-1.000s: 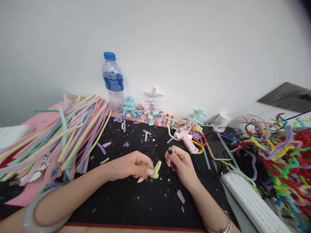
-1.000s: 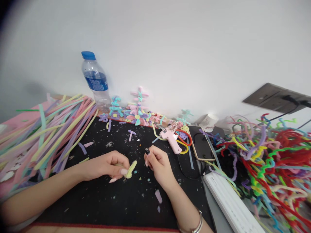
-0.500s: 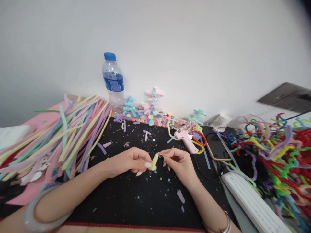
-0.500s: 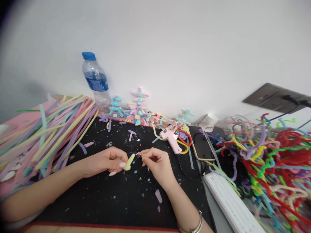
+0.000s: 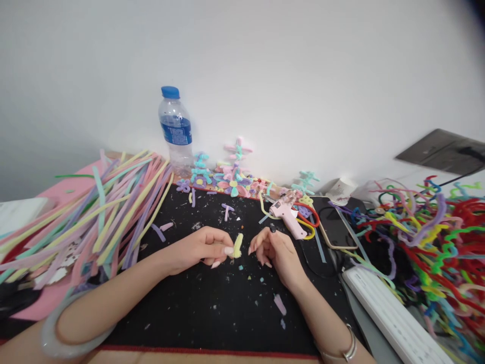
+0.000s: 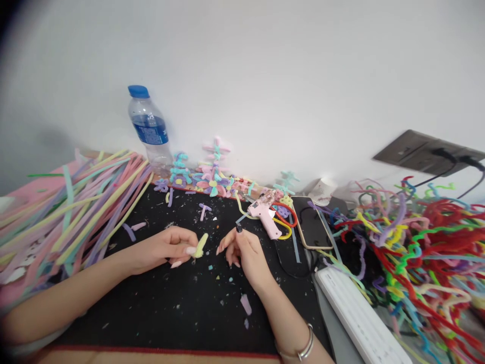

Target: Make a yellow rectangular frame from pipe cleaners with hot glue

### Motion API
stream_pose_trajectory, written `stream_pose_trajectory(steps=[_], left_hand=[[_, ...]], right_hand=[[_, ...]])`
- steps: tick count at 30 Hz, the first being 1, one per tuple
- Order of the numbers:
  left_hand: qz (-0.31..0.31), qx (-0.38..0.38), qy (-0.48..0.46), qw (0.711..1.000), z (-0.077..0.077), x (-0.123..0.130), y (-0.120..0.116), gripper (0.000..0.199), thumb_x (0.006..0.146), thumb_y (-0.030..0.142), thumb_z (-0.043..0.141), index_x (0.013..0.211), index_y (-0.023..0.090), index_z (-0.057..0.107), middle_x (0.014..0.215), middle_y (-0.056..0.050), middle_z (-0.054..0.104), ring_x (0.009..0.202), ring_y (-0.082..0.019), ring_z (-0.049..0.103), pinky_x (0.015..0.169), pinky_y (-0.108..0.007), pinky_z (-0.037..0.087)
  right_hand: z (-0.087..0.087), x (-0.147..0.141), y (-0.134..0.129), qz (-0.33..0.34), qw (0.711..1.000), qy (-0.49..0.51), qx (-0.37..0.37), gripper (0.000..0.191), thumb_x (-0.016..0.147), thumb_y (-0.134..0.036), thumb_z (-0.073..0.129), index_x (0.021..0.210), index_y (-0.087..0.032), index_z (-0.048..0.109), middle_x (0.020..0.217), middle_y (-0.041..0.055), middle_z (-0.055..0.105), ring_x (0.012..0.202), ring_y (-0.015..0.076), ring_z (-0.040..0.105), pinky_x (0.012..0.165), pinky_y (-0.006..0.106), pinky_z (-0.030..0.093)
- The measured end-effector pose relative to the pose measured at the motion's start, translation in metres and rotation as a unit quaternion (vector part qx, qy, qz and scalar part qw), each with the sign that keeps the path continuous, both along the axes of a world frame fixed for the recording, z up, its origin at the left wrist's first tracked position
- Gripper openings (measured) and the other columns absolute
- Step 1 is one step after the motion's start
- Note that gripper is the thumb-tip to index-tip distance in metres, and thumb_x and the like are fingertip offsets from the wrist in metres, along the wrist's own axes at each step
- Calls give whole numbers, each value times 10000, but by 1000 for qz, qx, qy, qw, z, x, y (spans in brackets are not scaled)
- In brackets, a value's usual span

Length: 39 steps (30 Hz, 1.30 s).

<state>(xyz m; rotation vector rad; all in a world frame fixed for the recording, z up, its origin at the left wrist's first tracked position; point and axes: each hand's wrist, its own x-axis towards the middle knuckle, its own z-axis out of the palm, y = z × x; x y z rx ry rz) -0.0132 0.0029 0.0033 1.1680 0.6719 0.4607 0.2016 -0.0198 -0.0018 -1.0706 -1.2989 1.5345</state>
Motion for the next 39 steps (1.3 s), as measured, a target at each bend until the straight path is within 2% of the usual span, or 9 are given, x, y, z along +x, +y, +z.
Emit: stream_pose_trajectory(steps=[3, 6, 14, 20, 26, 30, 32, 34, 39], left_hand=[[3, -2, -11, 1000, 0, 0, 0, 226, 793, 336, 614, 750, 115, 601, 526, 43, 489, 458, -59, 360, 467, -228, 202], [5, -8, -18, 1000, 1, 0, 0, 214, 791, 321, 619, 744, 113, 599, 537, 42, 489, 466, -58, 371, 467, -225, 202], [6, -10, -11, 1000, 2, 2, 1, 212, 788, 324, 616, 745, 116, 601, 520, 45, 493, 456, -61, 365, 470, -226, 204], [9, -17, -16, 1000, 2, 2, 0, 207, 778, 319, 623, 727, 120, 597, 503, 47, 483, 448, -62, 350, 472, -230, 201], [5, -13, -17, 1000, 2, 1, -1, 202, 794, 313, 616, 742, 118, 598, 515, 44, 491, 455, -63, 359, 471, -228, 203], [-10, -4, -5, 1000, 0, 1, -2, 216, 793, 333, 618, 751, 121, 613, 498, 46, 491, 445, -62, 347, 468, -221, 211], [-31, 1, 6, 1000, 0, 1, -2, 219, 788, 338, 620, 761, 121, 625, 493, 46, 495, 441, -61, 344, 464, -216, 210], [-64, 6, 16, 998, -1, 1, -3, 222, 786, 343, 622, 774, 123, 638, 492, 46, 500, 438, -59, 337, 458, -213, 202], [-132, 18, 21, 991, -2, 0, -4, 183, 792, 317, 619, 783, 139, 664, 511, 39, 518, 465, -68, 384, 470, -210, 230]], right_hand=[[3, -1, -1, 1, 999, -35, 11, 328, 863, -460, 478, 752, -163, 563, 682, 27, 607, 425, 77, 404, 384, 210, 253], [4, -1, -2, -6, 998, -50, 29, 275, 852, -392, 528, 686, -173, 511, 678, 0, 571, 442, 66, 357, 404, 210, 242], [-1, 4, 0, 7, 985, -140, 102, 495, 895, -415, 441, 467, -171, 393, 456, -44, 351, 449, 78, 277, 464, 249, 201], [-5, 1, -2, 21, 999, 6, 39, 482, 893, -536, 327, 556, -197, 392, 535, -16, 430, 424, 91, 293, 405, 247, 180], [-1, 5, -1, 0, 985, -139, 99, 449, 879, -392, 486, 496, -164, 431, 509, -39, 372, 460, 78, 309, 450, 240, 205], [1, 3, -2, -4, 989, -105, 100, 314, 860, -361, 536, 621, -164, 485, 619, -27, 455, 502, 77, 342, 467, 227, 239], [3, 0, -5, 22, 994, -69, 83, 198, 861, -371, 536, 826, -176, 527, 743, -10, 502, 527, 78, 363, 475, 221, 264], [5, -3, -9, 74, 991, -61, 92, 212, 868, -378, 524, 961, -188, 520, 796, 2, 510, 573, 90, 395, 509, 223, 301], [11, -9, -16, 178, 962, -138, 157, 138, 901, -277, 478, 817, -181, 529, 713, -15, 492, 629, 108, 428, 590, 236, 337]])
